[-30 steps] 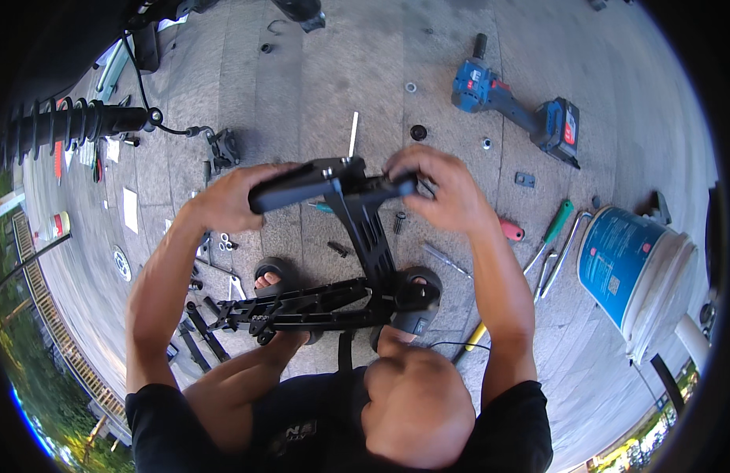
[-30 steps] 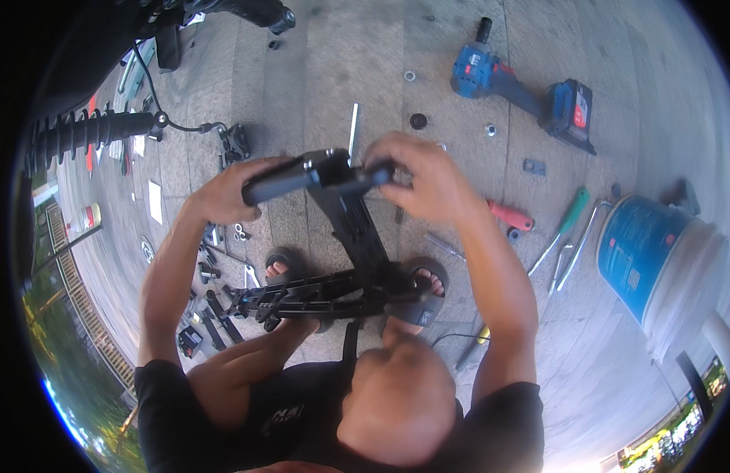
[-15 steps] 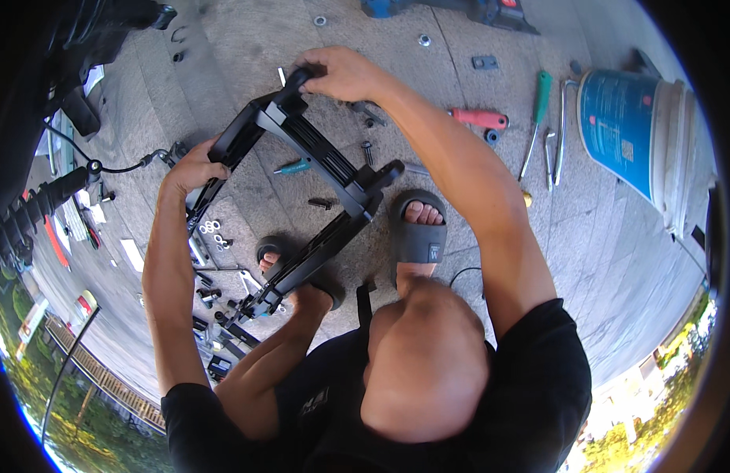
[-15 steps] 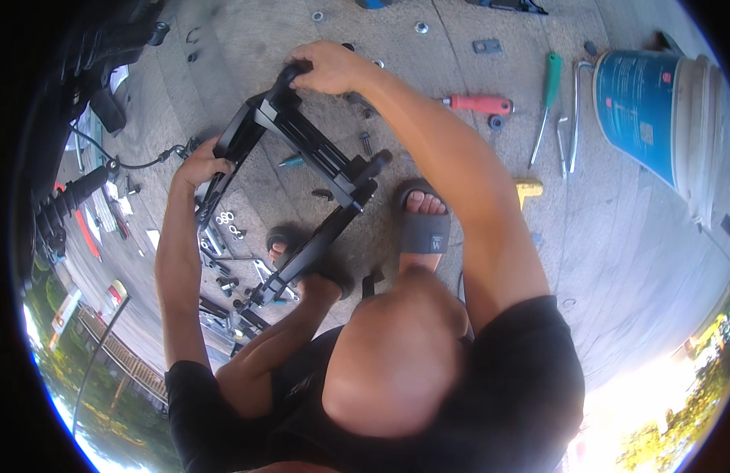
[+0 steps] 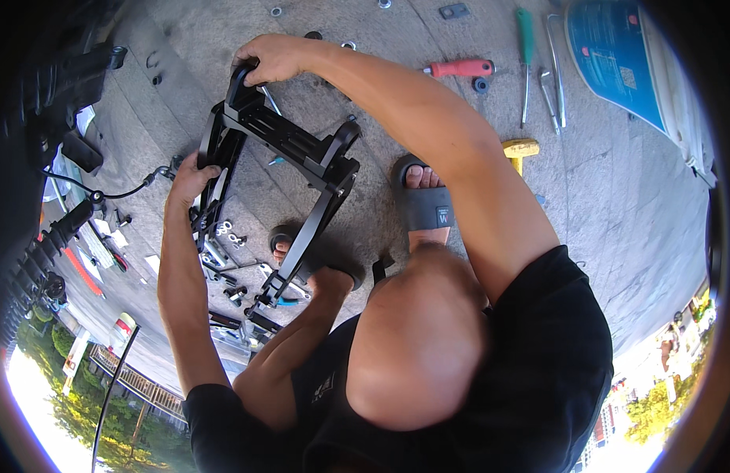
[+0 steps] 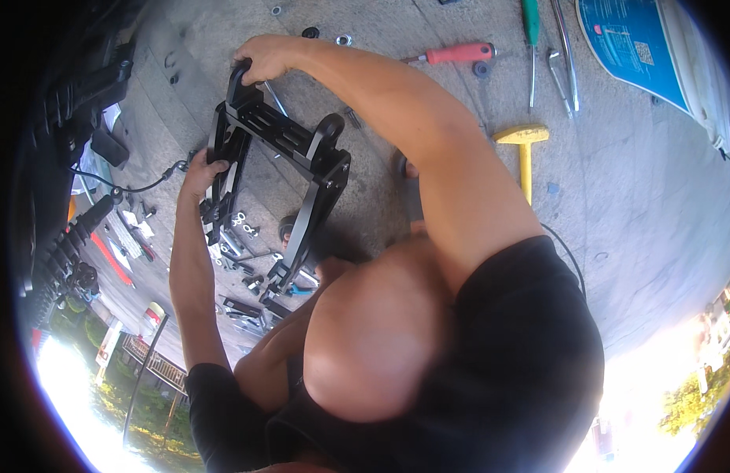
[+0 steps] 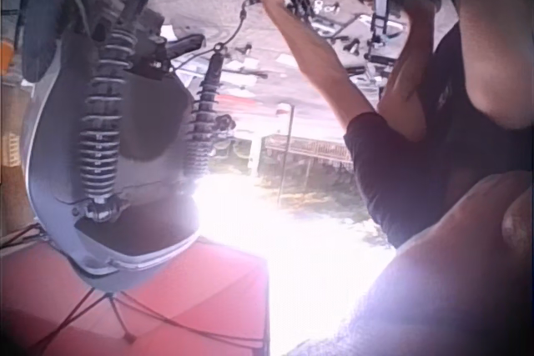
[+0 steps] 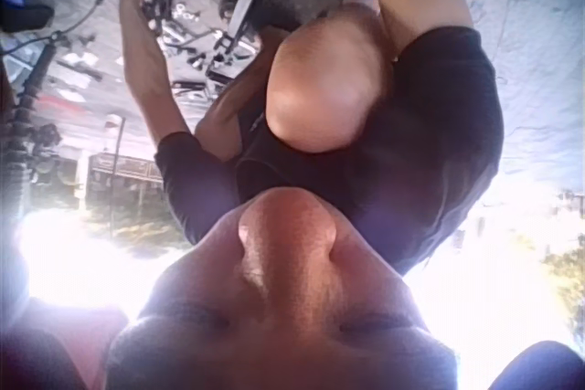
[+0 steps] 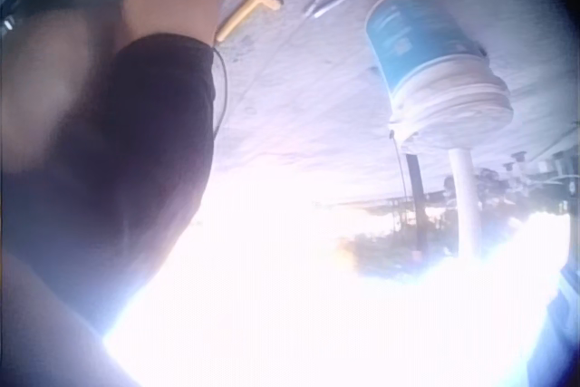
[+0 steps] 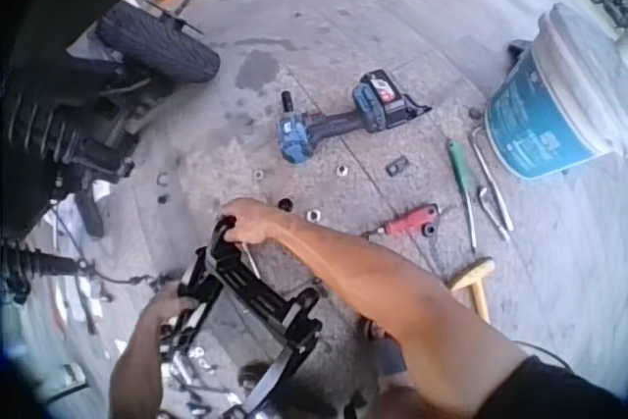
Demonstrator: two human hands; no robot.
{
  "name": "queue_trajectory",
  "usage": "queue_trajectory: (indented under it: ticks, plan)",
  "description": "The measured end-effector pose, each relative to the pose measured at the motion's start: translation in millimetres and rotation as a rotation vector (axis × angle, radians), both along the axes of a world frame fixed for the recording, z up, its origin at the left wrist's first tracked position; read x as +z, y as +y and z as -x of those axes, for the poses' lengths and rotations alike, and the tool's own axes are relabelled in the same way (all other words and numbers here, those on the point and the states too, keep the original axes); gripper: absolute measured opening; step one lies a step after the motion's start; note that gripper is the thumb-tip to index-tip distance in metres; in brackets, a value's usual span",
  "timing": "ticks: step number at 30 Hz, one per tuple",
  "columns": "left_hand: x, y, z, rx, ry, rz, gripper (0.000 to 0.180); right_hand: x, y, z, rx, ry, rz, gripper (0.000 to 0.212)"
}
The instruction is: The person positions a black metal suspension bracket under a vehicle between two coilover shocks, aligns it with mounting points, and uses a wrench and hammer to secure it. The person repeatedly adjusts the bracket and tightens fasteners to fit it into place.
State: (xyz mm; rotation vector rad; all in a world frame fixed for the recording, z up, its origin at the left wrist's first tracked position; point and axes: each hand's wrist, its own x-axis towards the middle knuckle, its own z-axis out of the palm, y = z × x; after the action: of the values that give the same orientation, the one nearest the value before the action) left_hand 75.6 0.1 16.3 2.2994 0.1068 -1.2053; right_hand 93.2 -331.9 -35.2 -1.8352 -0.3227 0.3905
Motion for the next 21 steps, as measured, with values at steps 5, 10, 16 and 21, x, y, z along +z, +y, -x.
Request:
queue_trajectory:
  ticks: [5,10,16,21]
  plan:
    - [2,-3,8,-0.057,-0.130,0.104,0.037,-6,-1,5,-0.038,-0.079,0.043,0.042]
    - [15,-26,22,-0.363,-0.594,-0.140,0.048,-8,-5,14,-0.100,-0.095,0.099,0.045]
    - [79,-119,91,-0.390,-0.858,0.245,0.040,-9,-8,17,-0.083,-0.086,0.130,0.043]
    - [76,-212,124,-0.649,-0.848,0.345,0.044,-4,-4,10,-0.047,-0.149,0.163,0.042]
